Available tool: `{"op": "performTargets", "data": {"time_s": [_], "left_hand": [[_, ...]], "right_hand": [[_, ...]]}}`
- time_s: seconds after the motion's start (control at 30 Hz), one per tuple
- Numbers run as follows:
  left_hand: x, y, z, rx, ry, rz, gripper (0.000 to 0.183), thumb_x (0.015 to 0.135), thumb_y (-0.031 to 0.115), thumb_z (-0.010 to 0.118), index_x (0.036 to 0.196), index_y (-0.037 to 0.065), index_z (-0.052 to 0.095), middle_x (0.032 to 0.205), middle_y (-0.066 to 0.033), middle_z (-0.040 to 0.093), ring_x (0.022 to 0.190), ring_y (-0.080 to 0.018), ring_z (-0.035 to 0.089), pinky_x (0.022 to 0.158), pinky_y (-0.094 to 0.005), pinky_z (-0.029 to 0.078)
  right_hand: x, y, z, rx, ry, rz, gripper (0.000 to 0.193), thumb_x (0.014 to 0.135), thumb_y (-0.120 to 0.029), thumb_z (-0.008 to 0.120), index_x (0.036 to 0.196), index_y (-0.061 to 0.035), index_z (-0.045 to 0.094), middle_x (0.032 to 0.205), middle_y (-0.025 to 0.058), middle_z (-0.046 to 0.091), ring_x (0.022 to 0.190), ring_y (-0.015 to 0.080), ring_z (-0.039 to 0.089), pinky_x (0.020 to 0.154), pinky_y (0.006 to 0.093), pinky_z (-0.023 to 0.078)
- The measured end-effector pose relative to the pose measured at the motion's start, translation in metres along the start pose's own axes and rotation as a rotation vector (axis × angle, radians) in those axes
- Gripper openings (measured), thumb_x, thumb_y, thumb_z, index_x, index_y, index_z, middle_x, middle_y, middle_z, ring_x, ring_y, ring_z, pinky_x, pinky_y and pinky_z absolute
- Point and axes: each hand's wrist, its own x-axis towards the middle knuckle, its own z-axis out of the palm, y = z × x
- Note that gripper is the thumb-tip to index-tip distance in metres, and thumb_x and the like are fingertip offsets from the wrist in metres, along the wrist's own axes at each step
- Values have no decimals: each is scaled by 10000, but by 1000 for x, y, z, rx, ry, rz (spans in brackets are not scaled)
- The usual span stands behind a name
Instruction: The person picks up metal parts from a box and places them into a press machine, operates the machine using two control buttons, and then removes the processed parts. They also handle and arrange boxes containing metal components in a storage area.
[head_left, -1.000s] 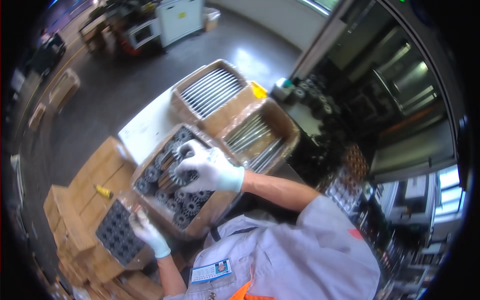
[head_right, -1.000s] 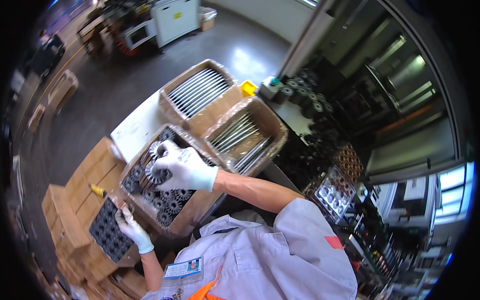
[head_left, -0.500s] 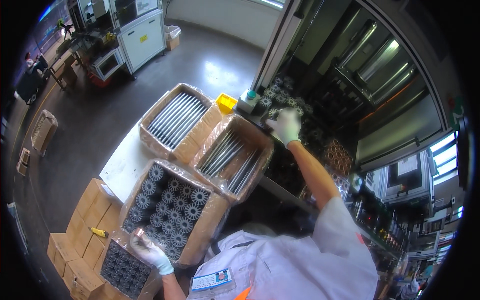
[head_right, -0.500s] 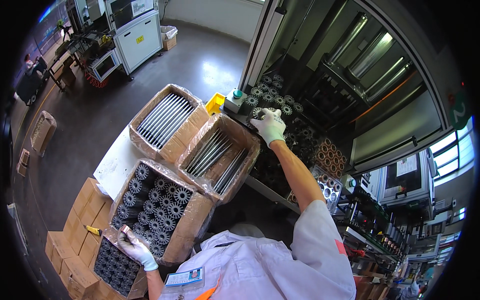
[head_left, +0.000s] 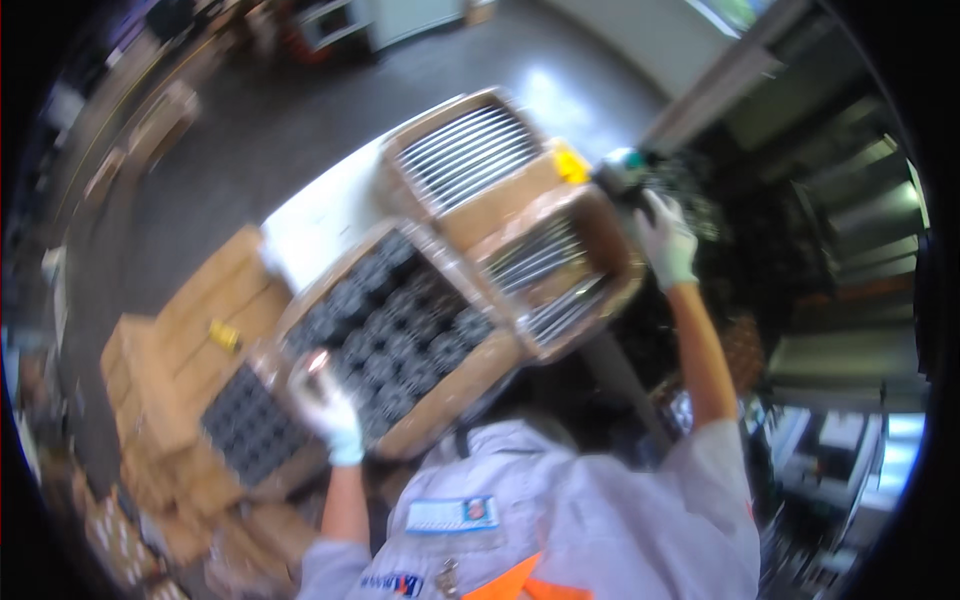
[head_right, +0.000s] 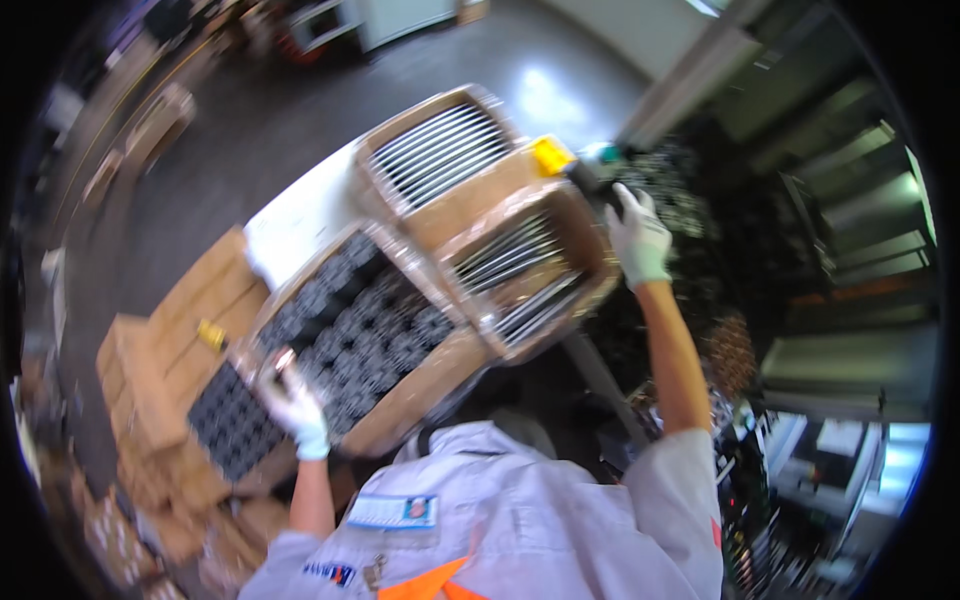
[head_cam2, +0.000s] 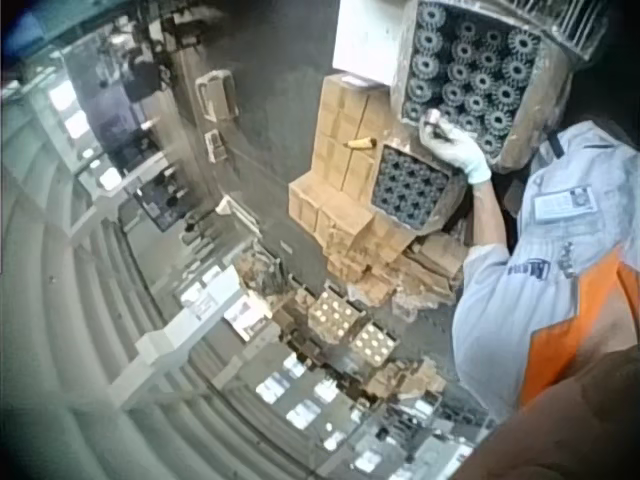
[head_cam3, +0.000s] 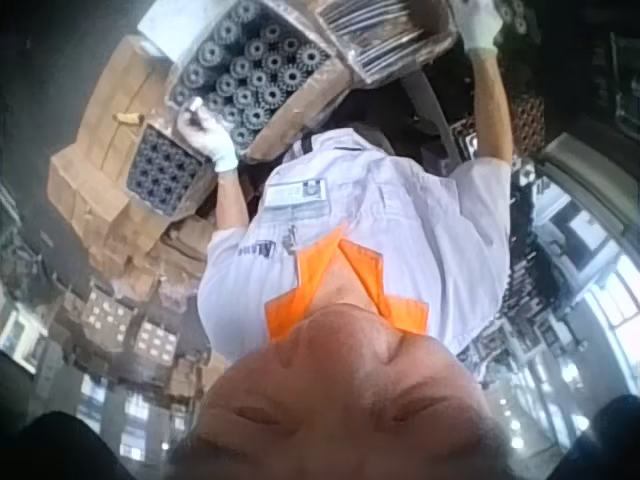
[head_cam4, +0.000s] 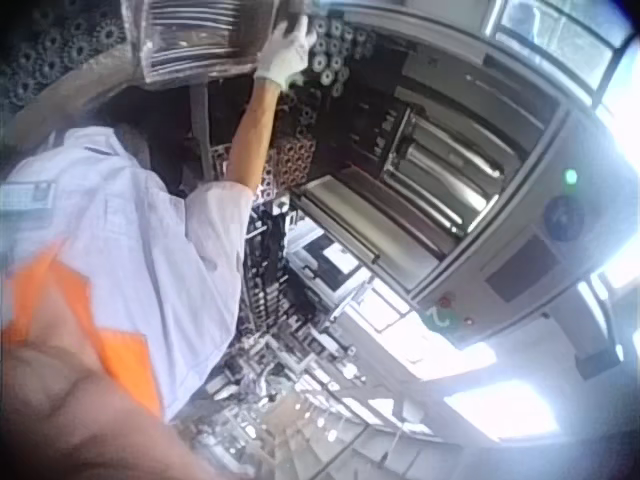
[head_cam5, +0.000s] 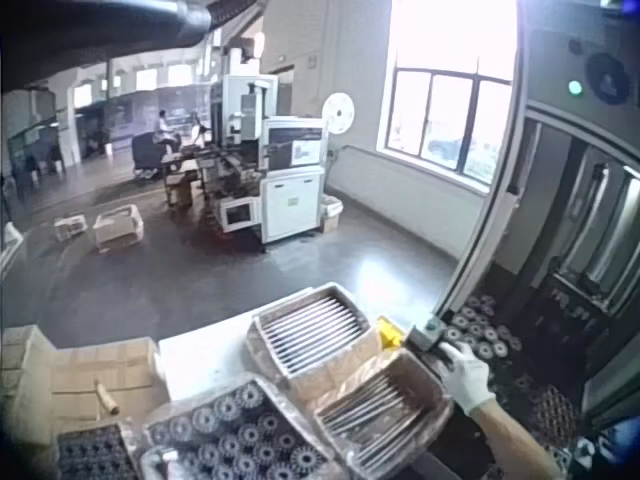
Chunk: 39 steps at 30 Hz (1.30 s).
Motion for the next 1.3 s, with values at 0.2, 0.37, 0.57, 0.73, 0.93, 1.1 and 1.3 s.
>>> {"op": "performTargets", "data": {"time_s": [0.2, 0.37, 0.57, 0.73, 0.93, 1.1, 1.3], "left_hand": [[-11, -18, 10, -357, 150, -162, 254, 1003, 168, 639, 1175, -2, 562, 1124, -47, 608, 961, -119, 571, 883, -262, 475], [-13, -23, 0, -349, 360, -289, 273, 1017, 233, 617, 1125, -13, 575, 1018, -46, 628, 916, -121, 577, 850, -269, 474], [-14, -28, -1, -446, 427, -438, 202, 1027, 199, 588, 1052, -1, 573, 935, 3, 579, 830, -79, 499, 762, -241, 429], [-18, -35, 0, -473, 425, -433, 318, 1015, 291, 627, 1080, -19, 597, 992, -44, 631, 895, -123, 554, 838, -286, 462], [-17, -33, 3, -489, 392, -442, 229, 1017, 213, 613, 1066, -6, 565, 969, -27, 591, 873, -104, 525, 815, -263, 451], [-10, -26, -3, -244, 307, -386, 332, 1034, 263, 593, 1150, -44, 646, 1054, -96, 675, 932, -180, 594, 881, -330, 479], [-9, -16, -42, -31, 166, -311, 491, 1028, 356, 584, 1172, -111, 639, 1153, -218, 670, 1029, -287, 629, 964, -407, 473]], "right_hand": [[-87, -200, -6, 580, -362, -1009, 327, 778, -120, 759, 1098, -171, 718, 1217, 120, 663, 929, 277, 713, 720, 375, 590], [-109, -281, 22, 578, -478, -1363, 322, 818, -176, 724, 1137, -177, 681, 1299, 158, 595, 968, 309, 696, 772, 421, 569], [-151, -305, 16, 351, -625, -1743, 335, 873, -242, 594, 1201, -257, 660, 1351, 95, 555, 1081, 234, 616, 882, 375, 490], [-154, -331, 29, -67, -841, -1846, 371, 907, -214, 565, 1258, -330, 605, 1036, 23, 614, 938, 224, 629, 841, 368, 470], [-163, -338, 39, 62, -806, -1903, 275, 907, -167, 606, 1159, -258, 667, 824, 37, 686, 734, 248, 697, 559, 366, 542], [-151, -346, 44, 302, -737, -1891, 160, 838, -108, 631, 965, -97, 729, 891, 131, 740, 844, 338, 730, 715, 438, 582], [-104, -342, -26, 294, -620, -1747, 279, 845, -62, 671, 1123, -69, 659, 906, 154, 714, 847, 334, 708, 702, 413, 574]]}}
